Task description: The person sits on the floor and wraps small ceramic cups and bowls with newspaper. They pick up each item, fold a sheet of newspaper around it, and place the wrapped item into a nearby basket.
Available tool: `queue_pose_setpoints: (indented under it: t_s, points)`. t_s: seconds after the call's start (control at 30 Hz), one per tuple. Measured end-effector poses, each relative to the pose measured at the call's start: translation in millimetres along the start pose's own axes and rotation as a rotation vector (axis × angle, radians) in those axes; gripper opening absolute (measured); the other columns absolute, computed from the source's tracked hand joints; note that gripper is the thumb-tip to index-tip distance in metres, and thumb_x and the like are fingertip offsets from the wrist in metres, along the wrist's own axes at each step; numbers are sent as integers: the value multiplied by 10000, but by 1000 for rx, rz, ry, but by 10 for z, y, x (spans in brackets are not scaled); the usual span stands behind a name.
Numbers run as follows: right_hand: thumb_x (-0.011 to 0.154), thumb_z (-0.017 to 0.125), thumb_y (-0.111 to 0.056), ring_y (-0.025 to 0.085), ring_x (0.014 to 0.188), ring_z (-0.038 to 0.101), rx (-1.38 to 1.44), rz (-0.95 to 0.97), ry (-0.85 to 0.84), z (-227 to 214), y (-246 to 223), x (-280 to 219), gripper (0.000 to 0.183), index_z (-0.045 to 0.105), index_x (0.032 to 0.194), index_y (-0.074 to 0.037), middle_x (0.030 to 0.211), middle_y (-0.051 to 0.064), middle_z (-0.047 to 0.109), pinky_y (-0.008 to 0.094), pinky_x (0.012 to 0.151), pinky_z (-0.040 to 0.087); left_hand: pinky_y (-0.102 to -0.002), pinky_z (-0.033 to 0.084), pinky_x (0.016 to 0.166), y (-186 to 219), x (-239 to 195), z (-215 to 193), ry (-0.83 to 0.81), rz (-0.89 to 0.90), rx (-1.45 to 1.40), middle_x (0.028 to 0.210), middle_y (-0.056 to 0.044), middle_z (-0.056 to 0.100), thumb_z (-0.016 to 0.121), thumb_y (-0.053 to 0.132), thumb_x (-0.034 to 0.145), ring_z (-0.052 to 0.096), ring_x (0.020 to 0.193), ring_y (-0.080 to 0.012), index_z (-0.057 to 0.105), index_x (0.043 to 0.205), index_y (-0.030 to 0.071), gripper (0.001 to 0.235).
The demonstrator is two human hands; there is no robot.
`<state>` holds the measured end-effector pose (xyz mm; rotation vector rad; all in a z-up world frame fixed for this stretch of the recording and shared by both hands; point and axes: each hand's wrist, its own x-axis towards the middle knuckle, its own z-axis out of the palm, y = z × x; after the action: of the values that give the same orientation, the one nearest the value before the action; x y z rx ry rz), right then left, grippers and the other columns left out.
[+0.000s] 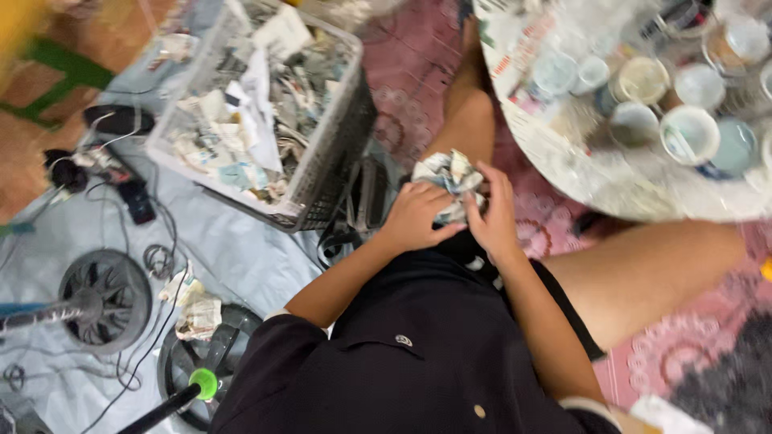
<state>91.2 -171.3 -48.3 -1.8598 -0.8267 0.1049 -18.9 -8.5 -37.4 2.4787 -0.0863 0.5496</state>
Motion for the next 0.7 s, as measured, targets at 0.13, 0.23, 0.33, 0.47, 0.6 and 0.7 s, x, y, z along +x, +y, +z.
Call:
queue_pose_setpoints:
  t_s: [0.13,0.23,0.33,0.47,0.6,0.7]
  points:
    - [912,720,-146,375,1346,532,-220,-276,-136,-93,-88,50,457,634,1356,-79,1448,158,593,451,1147,413,-425,436,959,-102,-23,12,-57,-36,-19,1089,-63,729,793,495,813,634,1061,-263,758,1114,76,518]
    - [874,740,-233,387,1427,482,-296,-323,-189,-85,-85,98,526,630,1355,-53,1469,139,579,485,1154,378,-419,431,935,-198,-3,0,-117,-25,-31,1093,-50,740,802,487,779,638,1064,-255,764,1117,88,525]
    - [851,742,-301,376,1460,431,-294,-340,-248,-92,-102,66,616,602,1380,-19,1464,147,576,535,1150,326,-423,426,935,-276,-20,-12,-171,25,-38,1119,-60,739,817,474,726,630,1078,-258,751,1141,74,580]
    - [831,745,-411,365,1468,392,-318,-287,-291,-46,-117,81,730,583,1414,-3,1396,105,604,568,1136,269,-425,426,947,-379,-38,-16,-208,53,-88,1152,-67,732,822,456,732,617,1104,-261,735,1192,80,601]
    - [821,757,-510,346,1459,385,-517,-301,-324,22,-114,63,676,669,1357,-107,1328,59,637,523,1110,286,-441,429,1017,-333,-50,2,-185,49,-57,1188,-69,720,829,423,742,616,1165,-275,687,1239,94,613]
    - [764,794,-535,357,1426,395,-518,-300,-324,34,-119,97,725,678,1332,-100,1304,57,647,544,1094,318,-470,404,1086,-343,-20,-121,-167,120,-104,1259,-94,681,848,400,753,595,1216,-294,631,1339,91,697]
